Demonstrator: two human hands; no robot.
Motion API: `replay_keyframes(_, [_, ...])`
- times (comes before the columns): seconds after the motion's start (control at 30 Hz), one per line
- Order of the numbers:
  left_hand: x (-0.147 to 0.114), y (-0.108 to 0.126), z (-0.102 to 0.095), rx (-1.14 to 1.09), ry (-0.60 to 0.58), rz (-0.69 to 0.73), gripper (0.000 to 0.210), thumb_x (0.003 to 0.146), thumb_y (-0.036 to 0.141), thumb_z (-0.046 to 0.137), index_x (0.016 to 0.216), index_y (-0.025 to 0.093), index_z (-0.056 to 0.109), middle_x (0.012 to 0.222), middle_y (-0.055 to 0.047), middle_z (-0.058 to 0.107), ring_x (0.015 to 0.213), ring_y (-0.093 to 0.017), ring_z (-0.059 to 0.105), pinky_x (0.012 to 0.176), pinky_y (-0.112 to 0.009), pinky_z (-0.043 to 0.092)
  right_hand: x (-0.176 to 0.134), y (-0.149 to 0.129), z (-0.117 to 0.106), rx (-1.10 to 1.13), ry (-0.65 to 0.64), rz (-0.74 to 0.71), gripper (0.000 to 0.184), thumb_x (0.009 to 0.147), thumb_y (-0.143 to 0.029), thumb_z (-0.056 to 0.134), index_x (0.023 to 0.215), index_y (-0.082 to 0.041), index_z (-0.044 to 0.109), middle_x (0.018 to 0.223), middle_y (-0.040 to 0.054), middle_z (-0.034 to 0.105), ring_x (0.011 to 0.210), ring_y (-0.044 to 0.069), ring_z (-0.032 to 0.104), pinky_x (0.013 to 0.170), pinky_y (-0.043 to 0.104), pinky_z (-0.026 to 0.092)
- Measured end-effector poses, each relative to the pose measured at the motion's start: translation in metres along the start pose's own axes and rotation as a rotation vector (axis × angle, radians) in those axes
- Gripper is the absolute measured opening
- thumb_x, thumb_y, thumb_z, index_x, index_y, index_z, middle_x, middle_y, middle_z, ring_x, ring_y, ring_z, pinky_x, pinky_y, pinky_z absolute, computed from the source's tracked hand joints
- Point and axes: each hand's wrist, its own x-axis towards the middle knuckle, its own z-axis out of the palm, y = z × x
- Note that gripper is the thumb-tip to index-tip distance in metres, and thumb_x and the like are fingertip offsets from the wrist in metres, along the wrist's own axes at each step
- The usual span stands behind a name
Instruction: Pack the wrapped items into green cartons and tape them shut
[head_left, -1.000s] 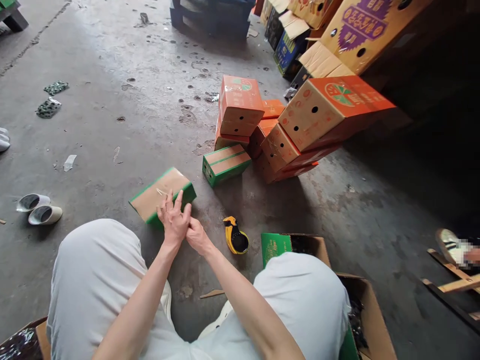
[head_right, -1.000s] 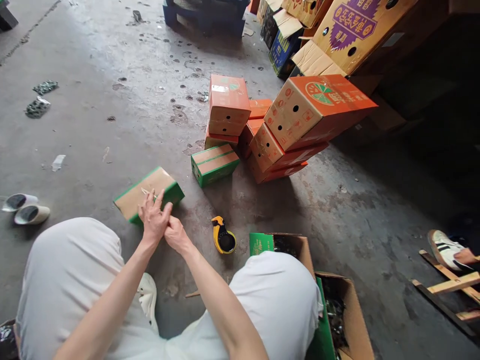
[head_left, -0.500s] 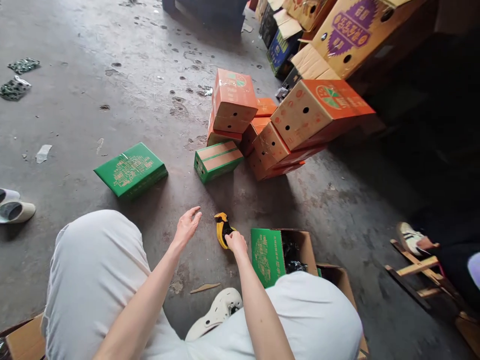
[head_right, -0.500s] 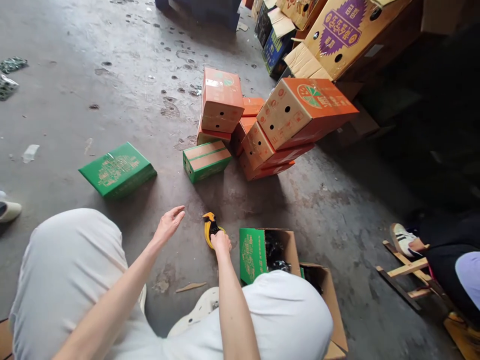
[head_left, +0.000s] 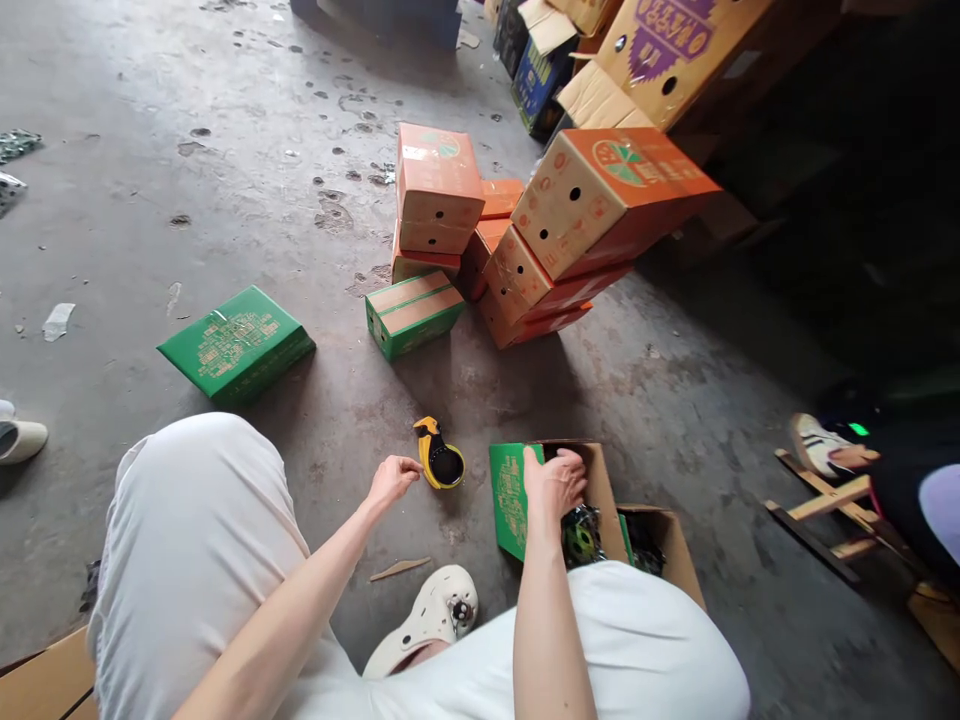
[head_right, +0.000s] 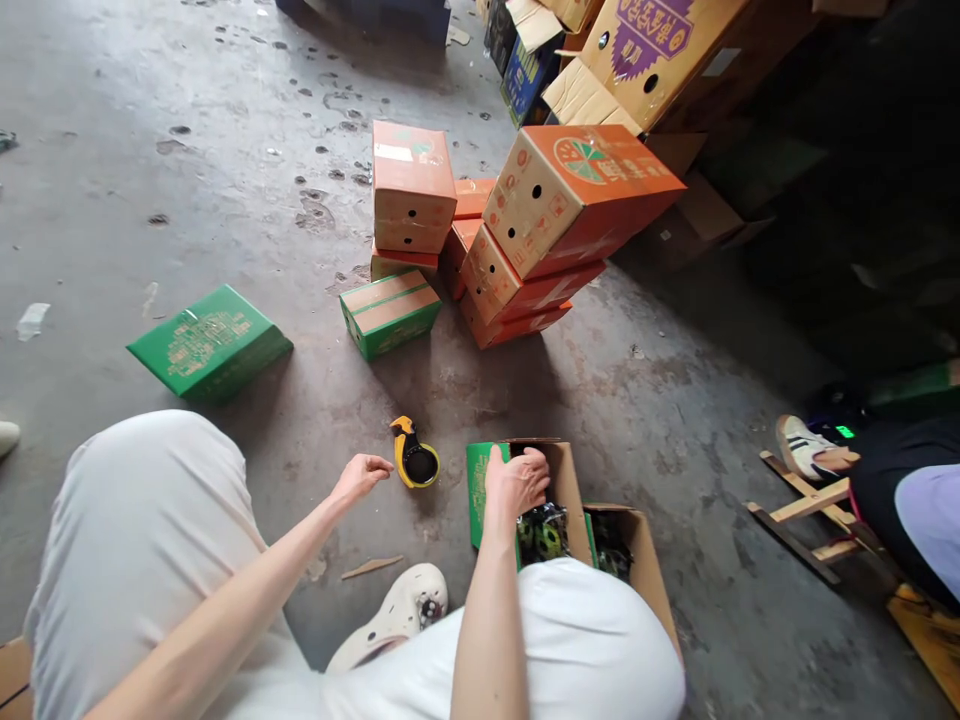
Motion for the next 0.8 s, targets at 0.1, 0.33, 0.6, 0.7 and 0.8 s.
replay_keyframes(0.1, [0.001, 0.004, 0.017, 0.24, -0.03, 0.08, 0.052, 0.089, 0.002, 0.048, 0.129, 0.021, 0.075, 0.127, -0.011, 0.074, 0.12, -0.023, 0.069, 0.099, -0.028, 0.052, 0.005, 0.017, -0.001, -0.055, -0.34, -0.067, 0.038, 0.103, -0.034, 0.051, 0.132, -0.015, 0.064, 0.122, 0.0207, 0.072, 0.112, 0.031, 0.07, 0.088, 0.036, 0.05])
replay_keyframes(0.33, [0.002, 0.025, 0.054, 0.845, -0.22, 0.13, 0.059, 0.092, 0.009, 0.052, 0.15, 0.022, 0.054, 0.126, -0.021, 0.069, 0.115, -0.033, 0.07, 0.093, -0.042, 0.056, -0.045, 0.009, 0.015, -0.152, -0.38, -0.474, 0.031, 0.105, -0.023, 0.048, 0.124, -0.023, 0.072, 0.123, 0.0106, 0.075, 0.109, 0.022, 0.072, 0.089, 0.027, 0.049])
replay_keyframes(0.6, [0.007, 0.034, -0.016, 0.918, -0.248, 0.156, 0.015, 0.086, 0.014, 0.065, 0.096, 0.015, 0.076, 0.102, -0.019, 0.077, 0.111, -0.035, 0.073, 0.096, -0.041, 0.052, -0.067, -0.013, 0.017, -0.03, -0.423, -0.685, 0.036, 0.106, -0.023, 0.044, 0.13, -0.029, 0.07, 0.124, 0.0042, 0.076, 0.108, 0.02, 0.073, 0.09, 0.025, 0.05])
replay_keyframes(0.7, [-0.001, 0.051, -0.061, 0.878, -0.293, 0.159, 0.009, 0.072, 0.019, 0.078, 0.081, 0.018, 0.076, 0.081, -0.01, 0.077, 0.094, -0.033, 0.077, 0.085, -0.035, 0.056, -0.067, -0.022, 0.014, -0.045, -0.444, -0.721, 0.035, 0.106, -0.022, 0.043, 0.125, -0.029, 0.072, 0.12, 0.0052, 0.078, 0.107, 0.021, 0.073, 0.09, 0.026, 0.05])
replay_keyframes(0.8, [-0.017, 0.058, -0.117, 0.585, -0.311, 0.074, 0.021, 0.079, 0.042, 0.074, 0.077, 0.02, 0.073, 0.065, -0.004, 0.074, 0.067, -0.026, 0.076, 0.065, -0.029, 0.056, -0.076, -0.035, 0.014, -0.073, -0.478, -0.801, 0.031, 0.105, -0.022, 0.045, 0.12, -0.026, 0.073, 0.115, 0.0074, 0.079, 0.105, 0.022, 0.074, 0.089, 0.026, 0.05])
